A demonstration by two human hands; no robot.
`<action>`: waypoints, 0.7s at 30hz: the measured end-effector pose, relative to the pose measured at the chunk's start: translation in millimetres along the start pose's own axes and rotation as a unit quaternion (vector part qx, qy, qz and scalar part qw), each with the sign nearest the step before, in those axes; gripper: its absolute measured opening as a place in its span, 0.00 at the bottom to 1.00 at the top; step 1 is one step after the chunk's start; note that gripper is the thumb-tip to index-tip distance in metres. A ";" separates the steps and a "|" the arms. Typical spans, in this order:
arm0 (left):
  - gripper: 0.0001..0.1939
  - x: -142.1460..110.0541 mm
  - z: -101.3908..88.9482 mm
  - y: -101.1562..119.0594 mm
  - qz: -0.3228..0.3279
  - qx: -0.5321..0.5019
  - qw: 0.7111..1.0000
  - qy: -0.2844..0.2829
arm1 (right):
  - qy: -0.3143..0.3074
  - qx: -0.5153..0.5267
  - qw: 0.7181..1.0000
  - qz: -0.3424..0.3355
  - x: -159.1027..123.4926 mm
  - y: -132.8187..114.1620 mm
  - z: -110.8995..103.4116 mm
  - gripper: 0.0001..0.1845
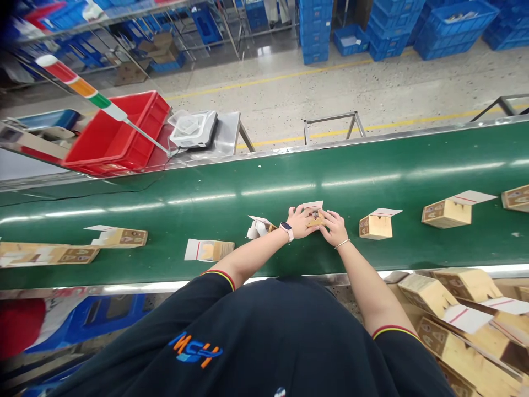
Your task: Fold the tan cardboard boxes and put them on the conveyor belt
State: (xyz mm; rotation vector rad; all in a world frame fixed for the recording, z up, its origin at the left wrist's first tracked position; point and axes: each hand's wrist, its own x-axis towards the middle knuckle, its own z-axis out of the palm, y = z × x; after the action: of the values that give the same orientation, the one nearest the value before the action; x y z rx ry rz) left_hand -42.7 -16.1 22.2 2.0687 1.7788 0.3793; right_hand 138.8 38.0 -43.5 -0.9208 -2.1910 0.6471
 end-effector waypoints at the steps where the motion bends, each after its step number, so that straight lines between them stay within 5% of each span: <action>1: 0.20 3.1 0.4 -0.7 -0.001 -0.009 1.000 -0.015 | 0.011 0.009 1.000 0.014 1.4 -0.1 0.8 0.13; 4: 0.21 7.1 4.8 -3.4 -0.014 -0.055 0.998 -0.026 | 0.070 0.066 0.993 0.067 4.4 -4.6 7.8 0.17; 9: 0.15 -0.2 22.0 0.7 -0.052 -0.130 0.983 0.115 | 0.167 0.169 0.936 0.260 5.7 -13.0 17.3 0.20; 16: 0.07 3.9 20.7 13.0 -0.142 -0.162 0.966 0.142 | 0.126 0.174 0.889 0.405 26.5 1.1 10.5 0.21; 18: 0.06 13.8 19.4 13.3 -0.195 -0.228 0.942 0.151 | 0.101 0.183 0.876 0.434 33.1 3.9 11.2 0.22; 21: 0.12 32.4 25.7 15.4 -0.303 -0.390 0.853 0.166 | 0.077 0.184 0.864 0.462 37.6 3.6 11.8 0.21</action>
State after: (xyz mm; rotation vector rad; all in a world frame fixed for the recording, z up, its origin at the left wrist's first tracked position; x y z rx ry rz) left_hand -12.5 11.1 4.9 0.8633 1.8913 1.0864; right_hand 111.8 66.6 -39.2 -1.7234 -1.3019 1.3125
